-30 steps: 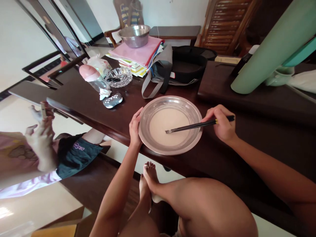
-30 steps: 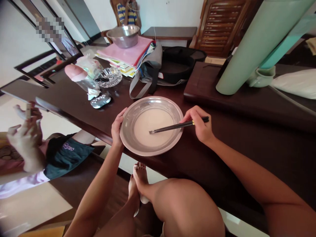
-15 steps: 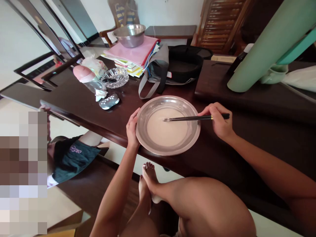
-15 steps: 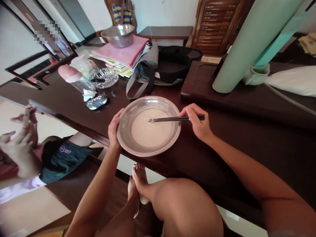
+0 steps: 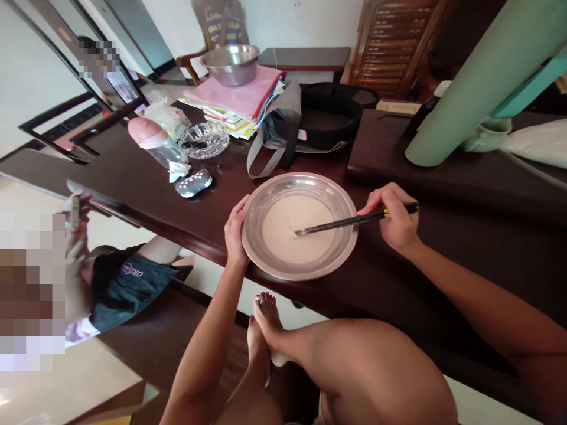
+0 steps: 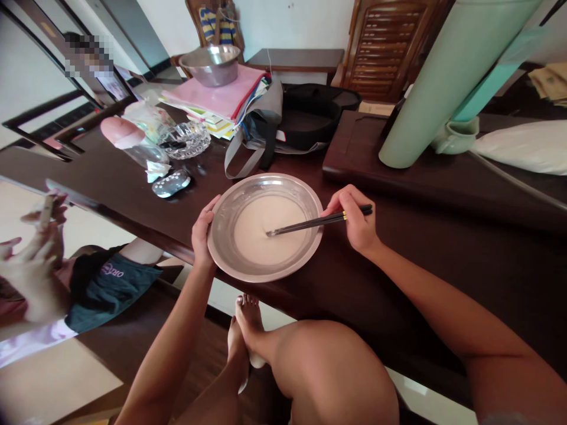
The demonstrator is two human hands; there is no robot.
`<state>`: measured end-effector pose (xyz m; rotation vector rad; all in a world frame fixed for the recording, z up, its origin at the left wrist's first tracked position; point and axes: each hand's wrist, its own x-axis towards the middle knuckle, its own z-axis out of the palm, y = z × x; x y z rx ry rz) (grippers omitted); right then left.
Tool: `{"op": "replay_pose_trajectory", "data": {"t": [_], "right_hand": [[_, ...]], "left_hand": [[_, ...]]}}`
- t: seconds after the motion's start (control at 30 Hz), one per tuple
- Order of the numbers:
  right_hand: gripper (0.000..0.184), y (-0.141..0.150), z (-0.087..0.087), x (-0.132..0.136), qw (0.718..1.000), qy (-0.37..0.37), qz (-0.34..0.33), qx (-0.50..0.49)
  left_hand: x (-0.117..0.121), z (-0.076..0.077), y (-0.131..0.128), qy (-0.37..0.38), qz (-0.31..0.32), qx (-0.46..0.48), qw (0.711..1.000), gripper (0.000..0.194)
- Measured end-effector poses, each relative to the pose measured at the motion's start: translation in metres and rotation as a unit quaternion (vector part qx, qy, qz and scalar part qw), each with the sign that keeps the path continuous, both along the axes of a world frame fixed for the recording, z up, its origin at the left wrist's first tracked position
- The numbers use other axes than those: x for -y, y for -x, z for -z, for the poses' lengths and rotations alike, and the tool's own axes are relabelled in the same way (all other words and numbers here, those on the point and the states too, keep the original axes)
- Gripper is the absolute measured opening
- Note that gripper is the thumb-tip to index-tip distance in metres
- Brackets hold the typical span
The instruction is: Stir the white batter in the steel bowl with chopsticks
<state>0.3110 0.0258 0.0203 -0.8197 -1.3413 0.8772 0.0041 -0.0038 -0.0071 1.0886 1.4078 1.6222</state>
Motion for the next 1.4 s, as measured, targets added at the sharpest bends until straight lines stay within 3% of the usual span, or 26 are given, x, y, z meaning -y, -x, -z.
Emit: {"op": "replay_pose_trajectory", "data": {"t": [0.1, 0.17, 0.27, 0.33, 0.47, 0.63, 0.7, 0.83, 0.97, 1.03, 1.17, 1.3, 1.4], "right_hand": [[0.032, 0.0006, 0.0006, 0.0014, 0.997, 0.006, -0.045, 0.054], [0.033, 0.0001, 0.0007, 0.0006, 0.997, -0.007, -0.02, 0.078], [0.035, -0.0006, 0.0011, -0.0012, 0.999, -0.014, 0.022, 0.029], [0.034, -0.0001, 0.0012, -0.0006, 1.0, -0.003, 0.006, 0.003], [0.033, 0.0004, 0.0002, 0.0008, 0.997, 0.0, -0.036, 0.072], [0.036, -0.0015, 0.0007, -0.0037, 0.999, -0.026, 0.027, 0.015], [0.036, -0.0009, 0.0011, -0.0027, 1.0, -0.021, 0.009, 0.01], [0.034, -0.0001, 0.0, 0.0007, 0.995, -0.017, -0.027, 0.091], [0.035, -0.0015, 0.0003, -0.0021, 0.999, -0.022, 0.022, 0.034], [0.035, -0.0013, 0.0014, -0.0028, 1.0, -0.017, 0.012, 0.01], [0.034, -0.0003, 0.0026, -0.0012, 0.996, -0.023, -0.035, 0.074], [0.037, -0.0014, 0.0035, -0.0021, 0.998, -0.031, 0.019, 0.043], [0.037, -0.0006, 0.0037, -0.0013, 0.999, -0.023, 0.004, 0.03]], "left_hand": [[-0.0002, 0.0011, 0.0007, -0.002, -0.001, 0.007, 1.0, 0.044], [-0.0003, 0.0022, 0.0017, -0.004, 0.0, -0.003, 1.0, 0.044], [-0.0003, 0.0033, 0.0029, -0.002, 0.003, -0.011, 1.0, 0.044], [-0.0005, 0.0034, 0.0032, -0.001, 0.003, -0.009, 1.0, 0.044], [-0.0015, 0.0032, 0.0025, -0.002, 0.0, -0.001, 1.0, 0.045], [-0.0018, 0.0038, 0.0024, -0.003, 0.005, 0.012, 1.0, 0.044], [-0.0018, 0.0044, 0.0029, -0.003, 0.003, 0.003, 1.0, 0.044], [-0.0027, 0.0063, 0.0041, -0.003, 0.008, 0.007, 1.0, 0.044], [-0.0029, 0.0076, 0.0046, -0.007, 0.013, 0.007, 1.0, 0.044], [-0.0026, 0.0078, 0.0047, -0.007, 0.01, -0.006, 1.0, 0.045], [-0.0023, 0.0073, 0.0043, -0.004, 0.004, -0.009, 1.0, 0.046], [-0.0027, 0.0068, 0.0038, -0.006, 0.011, 0.005, 1.0, 0.044], [-0.0029, 0.0071, 0.004, -0.003, 0.007, 0.01, 1.0, 0.044]]}}
